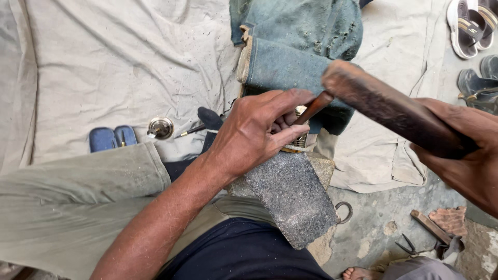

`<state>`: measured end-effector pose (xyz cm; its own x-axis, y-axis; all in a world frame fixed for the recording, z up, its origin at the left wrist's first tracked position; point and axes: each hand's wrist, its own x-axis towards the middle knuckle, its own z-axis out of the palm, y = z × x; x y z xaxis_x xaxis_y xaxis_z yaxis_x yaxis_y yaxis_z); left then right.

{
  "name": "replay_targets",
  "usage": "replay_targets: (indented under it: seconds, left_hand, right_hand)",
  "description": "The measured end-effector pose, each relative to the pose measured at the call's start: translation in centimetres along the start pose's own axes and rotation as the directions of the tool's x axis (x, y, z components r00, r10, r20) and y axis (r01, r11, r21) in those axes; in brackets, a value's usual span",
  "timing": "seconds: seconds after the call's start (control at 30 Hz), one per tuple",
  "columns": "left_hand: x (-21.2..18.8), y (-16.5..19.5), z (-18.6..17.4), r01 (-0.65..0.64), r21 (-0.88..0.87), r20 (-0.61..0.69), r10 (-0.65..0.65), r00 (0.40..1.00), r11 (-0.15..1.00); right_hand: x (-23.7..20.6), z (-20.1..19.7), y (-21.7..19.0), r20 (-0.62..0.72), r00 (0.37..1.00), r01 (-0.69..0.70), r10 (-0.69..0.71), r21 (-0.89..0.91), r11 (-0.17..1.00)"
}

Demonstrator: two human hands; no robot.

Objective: The person sits on the ground with a small brass bell resting on a stone block on their lap. They hold a punch against the bell's surface with one hand and repeatedly strike it with a wooden mallet held in the other hand, repositioning the punch to work different spots, and occasionally rotate the bell.

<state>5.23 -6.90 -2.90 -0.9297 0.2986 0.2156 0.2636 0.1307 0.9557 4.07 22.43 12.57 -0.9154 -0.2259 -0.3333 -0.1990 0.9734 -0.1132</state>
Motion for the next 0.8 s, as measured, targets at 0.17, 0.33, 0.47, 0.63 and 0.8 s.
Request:
replay_targets:
  seconds: [0.17,0.33,0.47,0.63,0.8]
  left_hand:
    - [-0.3,0.1,-0.1,-0.051,0.01,-0.053,0.052,0.997,0.999]
    - [0.0,0.1,0.0,0.015,0.0,-0.002,-0.015,1.0,1.0]
    - [0.0,0.0,0.2,0.012,-0.021,-0.027,-0.013,1.0,1.0]
    - [-0.2,-0.2,0.1,-0.048,-0.011,-0.044,0.048,0.998,0.999]
    - [-0.2,-0.3,0.1,-0.007,-0.002,-0.032,0.007,0.999,1.0]
  right_hand:
    - [-0.3,1.2,1.4,0.055,0.963,-0.258,0.262,-0.081,0.963]
    - [0.4,3.2,3.0,0.021,0.963,-0.268,0.269,-0.021,0.963]
    - [0.2,3.5,3.3,0.038,0.902,-0.426,0.43,-0.082,0.901]
    - [0.0,2.5,1.9,0.033,0.937,-0.346,0.346,-0.02,0.938]
    - [-1.2,1.6,2.6,-0.058,0.985,-0.155,0.161,0.093,0.984]
